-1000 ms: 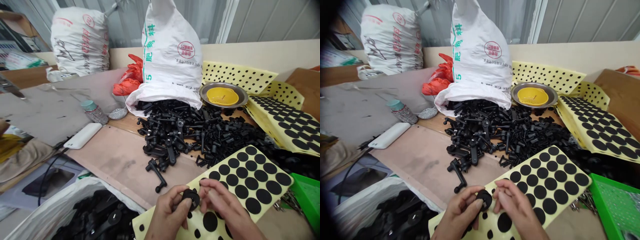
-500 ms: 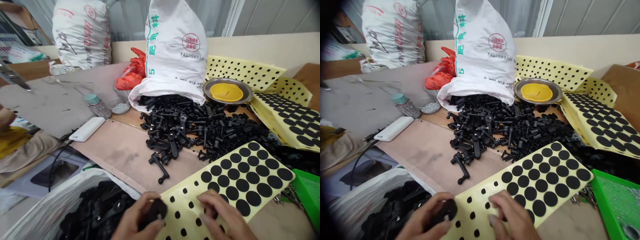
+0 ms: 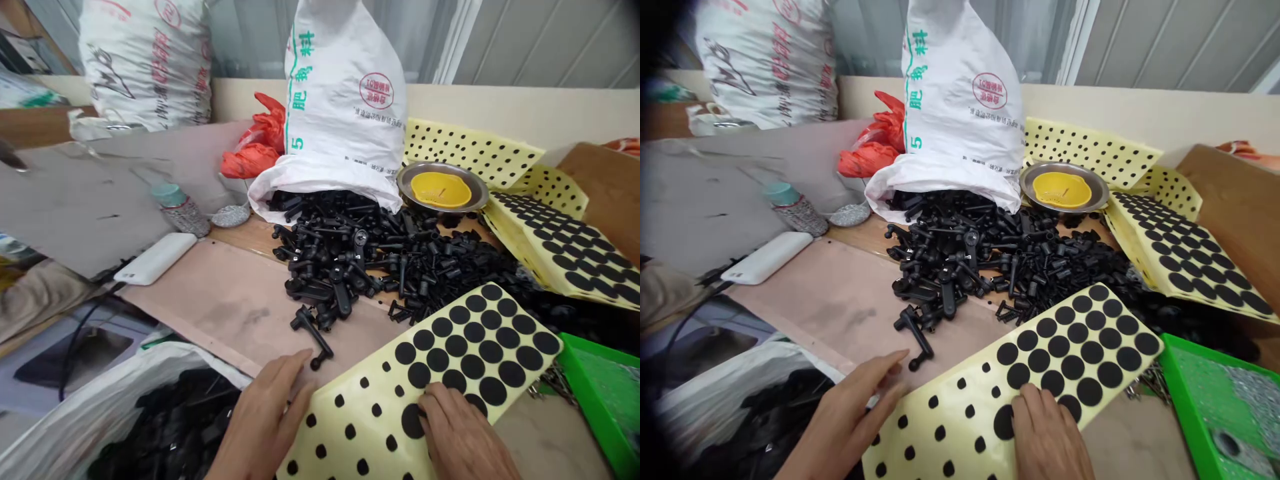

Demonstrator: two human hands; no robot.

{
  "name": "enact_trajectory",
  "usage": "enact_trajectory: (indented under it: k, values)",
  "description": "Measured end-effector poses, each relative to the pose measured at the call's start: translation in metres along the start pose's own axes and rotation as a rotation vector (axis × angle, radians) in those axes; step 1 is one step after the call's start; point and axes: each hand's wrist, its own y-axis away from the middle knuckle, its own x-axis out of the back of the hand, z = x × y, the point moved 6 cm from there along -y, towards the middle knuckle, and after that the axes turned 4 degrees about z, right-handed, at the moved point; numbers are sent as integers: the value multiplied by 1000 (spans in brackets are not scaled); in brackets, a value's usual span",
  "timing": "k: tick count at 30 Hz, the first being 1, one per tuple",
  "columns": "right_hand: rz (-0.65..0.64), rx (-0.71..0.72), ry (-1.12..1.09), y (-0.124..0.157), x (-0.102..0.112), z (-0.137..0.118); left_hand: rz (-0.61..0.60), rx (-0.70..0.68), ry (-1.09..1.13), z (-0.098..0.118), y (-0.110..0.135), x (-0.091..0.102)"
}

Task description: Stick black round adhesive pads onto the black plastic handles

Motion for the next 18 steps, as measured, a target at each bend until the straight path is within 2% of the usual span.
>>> enact_trajectory:
  k: [4, 8, 14, 18]
  values:
    - [22, -57, 4, 0, 3, 2, -28, -45, -46, 13, -23, -19]
    - [65, -113, -42, 2, 5, 6, -62, -57, -177, 13, -31, -32]
    - [-67, -119, -244, 0, 9, 6, -97, -11, -117, 9, -31, -35]
    - [-63, -74, -272, -2, 14, -3, -72, -8, -84, 9, -29, -35]
